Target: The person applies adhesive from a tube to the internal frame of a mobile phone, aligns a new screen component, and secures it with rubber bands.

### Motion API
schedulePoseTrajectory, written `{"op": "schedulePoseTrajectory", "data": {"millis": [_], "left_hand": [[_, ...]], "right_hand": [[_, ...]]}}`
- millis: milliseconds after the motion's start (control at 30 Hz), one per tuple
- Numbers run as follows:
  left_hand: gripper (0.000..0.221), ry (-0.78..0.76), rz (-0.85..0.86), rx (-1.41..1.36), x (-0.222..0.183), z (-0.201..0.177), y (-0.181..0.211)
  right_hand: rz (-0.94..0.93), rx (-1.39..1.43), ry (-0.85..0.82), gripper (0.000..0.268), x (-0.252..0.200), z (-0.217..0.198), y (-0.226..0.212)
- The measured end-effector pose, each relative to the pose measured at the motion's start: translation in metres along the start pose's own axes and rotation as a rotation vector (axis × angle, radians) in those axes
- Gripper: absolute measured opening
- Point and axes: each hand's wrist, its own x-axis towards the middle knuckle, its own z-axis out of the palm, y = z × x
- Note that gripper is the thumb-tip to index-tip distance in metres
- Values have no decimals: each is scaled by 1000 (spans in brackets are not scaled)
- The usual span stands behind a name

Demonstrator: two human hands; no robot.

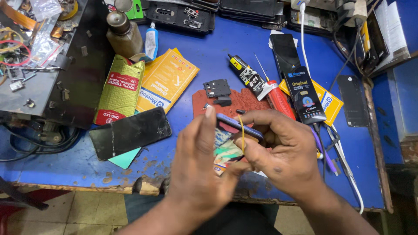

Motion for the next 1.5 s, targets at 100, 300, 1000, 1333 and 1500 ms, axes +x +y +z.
{"op": "schedulePoseTrajectory", "data": {"millis": [100,300,1000,1333,1500], "left_hand": [[91,40,110,272,-2,16,0],[87,-24,8,-5,8,5,-12],[91,-204,-611,-1541,21,-25,-29],[62,109,-551,-696,6,-8,-30],[55,39,-702,-1009,10,-28,-49]], "right_hand": [[-139,-189,79,39,-1,16,-7],[-232,-505,-15,65,-2,16,-24],[83,115,-113,31,-2,22,38],[-699,-727,-156,40,9,48,-8],[-673,-1001,-166,45,14,22,-24]]}}
